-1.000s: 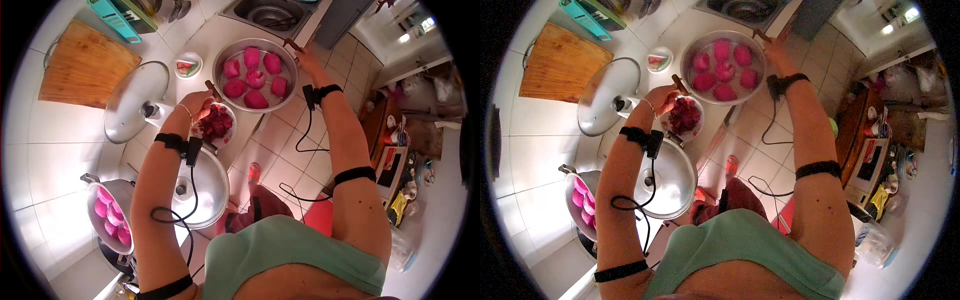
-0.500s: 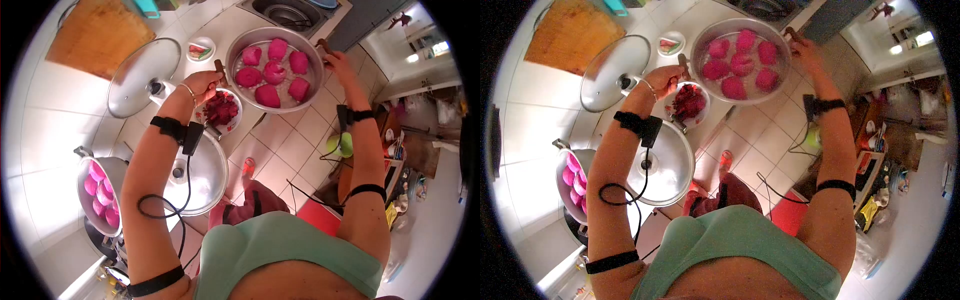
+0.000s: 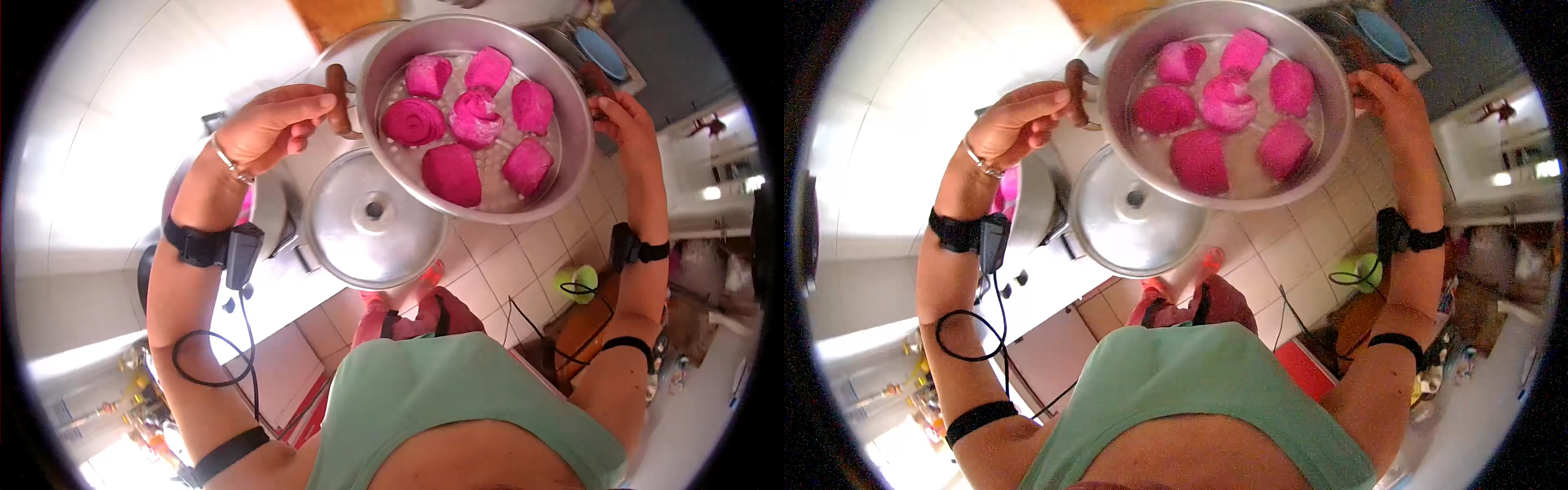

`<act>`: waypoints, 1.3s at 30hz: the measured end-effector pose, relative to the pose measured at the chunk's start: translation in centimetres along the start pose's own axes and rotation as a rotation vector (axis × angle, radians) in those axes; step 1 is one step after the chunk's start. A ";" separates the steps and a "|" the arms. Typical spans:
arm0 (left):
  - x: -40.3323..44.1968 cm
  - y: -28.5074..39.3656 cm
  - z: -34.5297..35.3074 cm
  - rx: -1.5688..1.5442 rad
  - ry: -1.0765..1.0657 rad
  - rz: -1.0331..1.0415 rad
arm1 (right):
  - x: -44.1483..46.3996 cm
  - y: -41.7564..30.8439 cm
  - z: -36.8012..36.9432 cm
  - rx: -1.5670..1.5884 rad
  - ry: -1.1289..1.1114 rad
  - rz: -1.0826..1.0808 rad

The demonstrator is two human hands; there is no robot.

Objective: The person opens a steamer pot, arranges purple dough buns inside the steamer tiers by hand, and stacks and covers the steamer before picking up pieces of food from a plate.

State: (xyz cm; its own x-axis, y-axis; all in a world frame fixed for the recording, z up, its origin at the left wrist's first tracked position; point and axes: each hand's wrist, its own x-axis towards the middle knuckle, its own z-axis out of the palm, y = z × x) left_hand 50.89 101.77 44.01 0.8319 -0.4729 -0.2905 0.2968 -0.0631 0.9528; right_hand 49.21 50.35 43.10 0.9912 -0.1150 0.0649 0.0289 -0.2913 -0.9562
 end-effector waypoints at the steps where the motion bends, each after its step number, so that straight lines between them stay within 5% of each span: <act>1: -2.5 0.3 -0.7 -0.019 0.054 0.005 | -0.2 -0.9 1.7 0.020 -0.042 -0.011; 10: -21.4 1.2 -10.0 -0.051 0.299 0.234 | 0.6 -9.0 18.4 0.181 -0.413 -0.093; 18: -31.3 -2.1 -17.0 -0.070 0.663 0.210 | 0.3 -14.1 34.6 0.226 -0.618 -0.135; 27: -35.1 -11.3 -22.4 -0.171 0.872 0.140 | 1.4 -11.5 47.2 0.228 -0.696 -0.043; 39: -34.9 -14.4 -23.7 -0.214 0.957 0.115 | 3.1 -10.1 51.8 0.138 -0.757 -0.074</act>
State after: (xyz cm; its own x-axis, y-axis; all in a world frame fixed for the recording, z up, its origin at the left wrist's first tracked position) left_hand 28.71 140.01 38.34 0.8613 0.4502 -0.2357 0.1908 0.1434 0.9711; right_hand 58.69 102.10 38.14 0.8023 0.5959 -0.0349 0.0654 -0.1459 -0.9871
